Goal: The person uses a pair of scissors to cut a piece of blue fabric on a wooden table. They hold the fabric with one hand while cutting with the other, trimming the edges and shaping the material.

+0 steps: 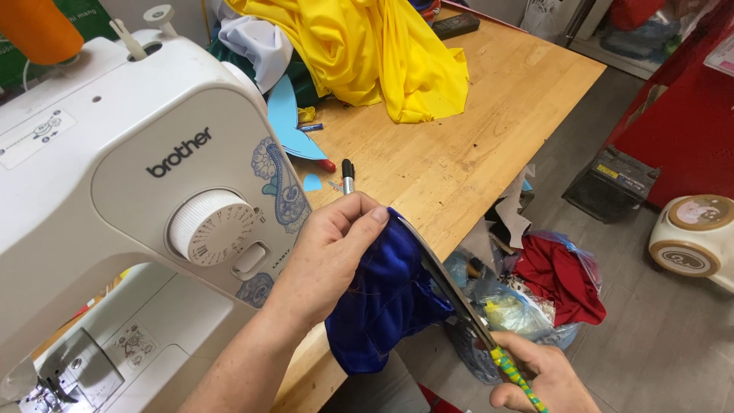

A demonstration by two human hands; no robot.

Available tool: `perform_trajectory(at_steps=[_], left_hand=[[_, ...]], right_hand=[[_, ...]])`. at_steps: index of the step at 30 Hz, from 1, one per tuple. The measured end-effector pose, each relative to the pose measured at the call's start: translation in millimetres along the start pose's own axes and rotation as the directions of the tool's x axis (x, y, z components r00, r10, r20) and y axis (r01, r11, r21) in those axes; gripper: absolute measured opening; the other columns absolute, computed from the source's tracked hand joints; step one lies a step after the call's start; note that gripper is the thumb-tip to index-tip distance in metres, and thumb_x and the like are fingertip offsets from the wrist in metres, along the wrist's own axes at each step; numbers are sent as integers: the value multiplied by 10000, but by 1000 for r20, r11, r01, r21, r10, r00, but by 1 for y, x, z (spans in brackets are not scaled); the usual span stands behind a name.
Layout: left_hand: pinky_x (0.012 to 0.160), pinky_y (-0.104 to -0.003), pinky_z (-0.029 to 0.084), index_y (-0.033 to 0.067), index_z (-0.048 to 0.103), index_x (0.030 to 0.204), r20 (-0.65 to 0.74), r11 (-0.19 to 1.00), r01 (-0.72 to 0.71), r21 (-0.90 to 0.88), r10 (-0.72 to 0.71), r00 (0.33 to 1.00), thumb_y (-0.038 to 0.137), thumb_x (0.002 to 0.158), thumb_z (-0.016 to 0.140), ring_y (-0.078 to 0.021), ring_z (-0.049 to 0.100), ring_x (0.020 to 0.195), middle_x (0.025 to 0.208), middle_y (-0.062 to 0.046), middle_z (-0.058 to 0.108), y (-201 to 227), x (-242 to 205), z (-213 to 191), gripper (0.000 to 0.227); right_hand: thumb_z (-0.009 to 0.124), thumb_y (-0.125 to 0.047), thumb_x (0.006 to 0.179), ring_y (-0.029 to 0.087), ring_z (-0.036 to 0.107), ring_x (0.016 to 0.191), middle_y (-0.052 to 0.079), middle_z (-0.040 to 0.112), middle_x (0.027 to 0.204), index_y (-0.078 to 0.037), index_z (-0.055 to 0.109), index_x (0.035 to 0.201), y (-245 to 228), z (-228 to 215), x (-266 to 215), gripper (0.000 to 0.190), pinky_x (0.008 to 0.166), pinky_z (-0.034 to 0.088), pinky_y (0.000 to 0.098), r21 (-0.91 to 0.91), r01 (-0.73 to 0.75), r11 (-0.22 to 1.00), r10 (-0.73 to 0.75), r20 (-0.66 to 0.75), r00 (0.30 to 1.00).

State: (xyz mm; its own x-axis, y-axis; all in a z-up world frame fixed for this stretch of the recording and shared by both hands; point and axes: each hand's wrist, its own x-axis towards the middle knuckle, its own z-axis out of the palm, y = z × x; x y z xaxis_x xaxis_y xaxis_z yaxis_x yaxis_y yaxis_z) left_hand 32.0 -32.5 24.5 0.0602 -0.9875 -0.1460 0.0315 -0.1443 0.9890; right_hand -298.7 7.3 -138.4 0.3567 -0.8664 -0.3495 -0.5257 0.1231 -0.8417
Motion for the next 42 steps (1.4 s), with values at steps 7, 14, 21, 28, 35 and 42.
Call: perform_trajectory(at_steps=[7,14,21,28,35,42], left_hand=[[619,-232,490,33,696,919,55,995,42,-91,-38,998,220,997,651,-93,590,649,726,-16,634,-9,4,-2,208],[633,-243,582,1,733,914,109,976,88,-197,-68,992,108,938,727,-119,677,652,760,-72,739,-29,8,-2,110],[675,-251,556,25,729,860,164,990,122,-64,-110,980,121,948,709,-109,660,675,752,-38,718,-20,8,-1,131],[640,-240,531,25,725,840,212,987,117,-109,-92,973,103,935,707,-96,646,654,741,-38,716,-26,12,0,124],[651,-252,561,17,708,856,244,968,148,-202,-97,965,94,923,717,-123,671,655,748,-57,714,-32,18,-2,102],[628,-229,520,35,741,889,282,987,136,-88,-106,953,123,871,785,-95,626,637,735,-36,710,-15,10,11,100]], right_hand=[[795,-664,519,102,763,1042,-32,877,1089,-150,873,1177,8,3,3,839,898,552,304,108,-26,994,24,24,999],[757,-640,572,145,587,761,38,691,844,-88,866,1217,-3,4,0,856,708,414,332,232,-120,965,97,108,989],[762,-686,579,132,469,530,64,603,606,-54,873,1219,5,4,3,906,538,335,312,241,-16,970,-6,91,996],[816,-645,664,138,507,631,47,667,729,-45,846,1198,20,-2,9,804,606,354,287,228,124,966,-153,113,982],[877,-486,583,195,703,958,68,792,1014,-23,887,1099,25,6,8,694,859,471,349,300,-90,950,82,38,996],[869,-562,839,117,554,619,-24,531,741,65,514,1325,-41,7,29,869,579,530,272,566,532,630,-582,-110,806]])
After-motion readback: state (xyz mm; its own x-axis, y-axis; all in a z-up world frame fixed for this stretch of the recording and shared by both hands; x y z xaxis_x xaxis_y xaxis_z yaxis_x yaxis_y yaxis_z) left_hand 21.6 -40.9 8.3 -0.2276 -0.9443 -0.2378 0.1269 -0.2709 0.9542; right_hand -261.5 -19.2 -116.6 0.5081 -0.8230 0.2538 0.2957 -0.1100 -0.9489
